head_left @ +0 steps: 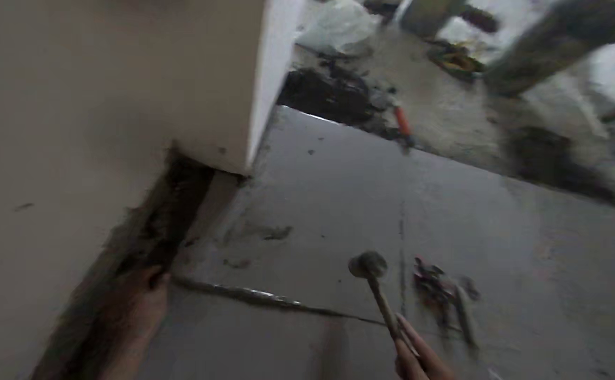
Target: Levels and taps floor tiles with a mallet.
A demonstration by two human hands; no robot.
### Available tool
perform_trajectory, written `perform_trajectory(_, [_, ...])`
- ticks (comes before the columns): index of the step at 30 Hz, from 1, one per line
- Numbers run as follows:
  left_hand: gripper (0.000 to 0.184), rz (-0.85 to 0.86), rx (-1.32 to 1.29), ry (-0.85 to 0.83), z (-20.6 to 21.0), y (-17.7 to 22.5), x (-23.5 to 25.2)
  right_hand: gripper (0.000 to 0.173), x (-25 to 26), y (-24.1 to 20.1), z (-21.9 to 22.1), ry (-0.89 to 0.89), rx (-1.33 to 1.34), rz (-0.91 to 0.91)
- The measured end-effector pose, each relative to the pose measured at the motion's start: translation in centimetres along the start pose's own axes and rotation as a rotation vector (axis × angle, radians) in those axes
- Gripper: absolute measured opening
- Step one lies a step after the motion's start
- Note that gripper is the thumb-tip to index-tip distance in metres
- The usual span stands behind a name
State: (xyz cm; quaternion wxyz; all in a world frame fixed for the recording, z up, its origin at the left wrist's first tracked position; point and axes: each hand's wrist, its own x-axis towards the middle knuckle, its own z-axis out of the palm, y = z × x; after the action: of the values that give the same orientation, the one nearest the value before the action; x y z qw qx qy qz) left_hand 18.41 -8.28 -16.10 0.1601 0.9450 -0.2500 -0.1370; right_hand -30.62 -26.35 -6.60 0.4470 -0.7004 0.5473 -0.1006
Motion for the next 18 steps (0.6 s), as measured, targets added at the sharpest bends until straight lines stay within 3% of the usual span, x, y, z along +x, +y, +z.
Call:
perform_trajectory(3, [0.043,0.305,0.044,-0.011,0.6,4.4,-1.2,0.049,0.7,-0.4,-2.3,0.226,0.072,0.07])
perform_trajectory(6, [0.044,0.612,0.077,-0.102,2.7,12.8,-4.7,0.05,1.8,-0.2,-4.6,0.376,0.159,0.078])
perform_trajectory(9, [0.052,0.801,0.136,-0.253,7.1,21.8,-7.9,0.049,1.8,0.4,-6.6,0.474,0.237,0.08])
perform_trajectory(14, [0.078,0.935,0.295,-0.546,13.5,33.9,-13.1,0.049,-0.4,2.6,-8.6,0.501,0.218,0.14])
perform_trajectory(18, [0.111,0.877,0.443,-0.672,16.3,36.3,-14.1,0.047,-0.9,5.0,-9.3,0.477,0.153,0.101])
